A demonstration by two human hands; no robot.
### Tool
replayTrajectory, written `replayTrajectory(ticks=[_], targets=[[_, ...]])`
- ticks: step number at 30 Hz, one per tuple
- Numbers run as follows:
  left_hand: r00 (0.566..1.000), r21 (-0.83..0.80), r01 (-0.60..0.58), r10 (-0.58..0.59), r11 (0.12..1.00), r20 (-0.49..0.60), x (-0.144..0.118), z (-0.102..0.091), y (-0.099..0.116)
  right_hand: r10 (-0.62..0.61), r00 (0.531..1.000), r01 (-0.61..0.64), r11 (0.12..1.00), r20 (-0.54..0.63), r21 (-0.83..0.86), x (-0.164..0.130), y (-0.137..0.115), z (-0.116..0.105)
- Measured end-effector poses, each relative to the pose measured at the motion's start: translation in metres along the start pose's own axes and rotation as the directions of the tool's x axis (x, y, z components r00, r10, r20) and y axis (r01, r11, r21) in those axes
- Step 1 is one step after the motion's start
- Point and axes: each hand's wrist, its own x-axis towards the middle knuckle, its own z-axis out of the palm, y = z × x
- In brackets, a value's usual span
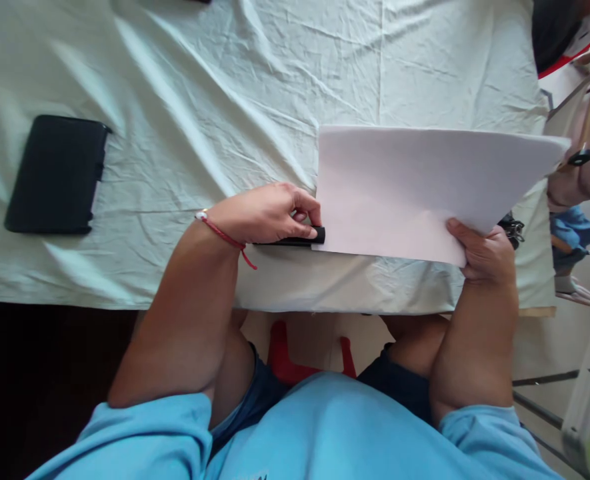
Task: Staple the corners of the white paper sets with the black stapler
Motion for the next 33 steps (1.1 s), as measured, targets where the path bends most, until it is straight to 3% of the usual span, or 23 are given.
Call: replayTrajectory(ticks=[3,6,9,10,12,14,16,18,20,23,26,30,33], targets=[[0.999,-0.073,-0.032,0.034,0.997,0.031,-0.002,-0.001,0.0,-0.012,1.0,0.012,1.0,-0.023,0.0,0.001,0.001,0.004],[0.988,-0.114,-0.059,0.074,0.992,0.136,-0.009,-0.002,0.002,-0.04,0.997,0.041,0.999,-0.06,0.002,0.001,0.002,0.007],[0.976,-0.121,-0.014,0.04,0.993,0.216,-0.018,-0.002,0.001,-0.04,0.998,0.042,0.999,-0.058,0.029,0.001,0.002,0.01],[0.984,-0.128,0.019,0.004,0.992,0.18,-0.02,-0.001,0.0,-0.036,0.998,0.038,0.998,-0.053,0.043,0.0,0.002,0.011],[0.996,-0.173,0.085,-0.088,0.981,-0.009,-0.022,0.001,-0.005,-0.027,0.998,0.03,0.997,-0.052,0.071,-0.002,0.001,0.013],[0.955,-0.259,0.117,-0.18,0.959,-0.235,-0.019,0.004,-0.01,-0.027,0.998,0.032,0.995,-0.056,0.095,-0.003,-0.001,0.014],[0.899,-0.355,0.118,-0.252,0.928,-0.359,-0.014,0.007,-0.013,-0.04,0.998,0.045,0.993,-0.054,0.108,-0.005,-0.001,0.015],[0.896,-0.419,0.119,-0.279,0.9,-0.346,-0.009,0.009,-0.012,-0.053,0.997,0.059,0.992,-0.051,0.116,-0.006,-0.001,0.016],[0.926,-0.451,0.128,-0.269,0.883,-0.264,-0.005,0.011,-0.009,-0.056,0.997,0.062,0.991,-0.054,0.116,-0.006,-0.001,0.017],[0.949,-0.396,0.162,-0.253,0.904,-0.19,-0.004,0.011,-0.003,-0.059,0.997,0.064,0.992,-0.045,0.11,-0.007,0.0,0.019],[0.934,-0.301,0.202,-0.276,0.932,-0.227,-0.005,0.01,0.001,-0.065,0.998,0.065,0.992,-0.008,0.112,-0.007,0.001,0.021],[0.912,-0.366,0.19,-0.302,0.911,-0.279,-0.004,0.011,0.001,-0.063,0.998,0.062,0.99,-0.001,0.125,-0.006,0.001,0.023],[0.928,-0.395,0.164,-0.277,0.904,-0.248,-0.004,0.012,-0.002,-0.062,0.998,0.064,0.986,-0.018,0.151,-0.005,0.002,0.022]])
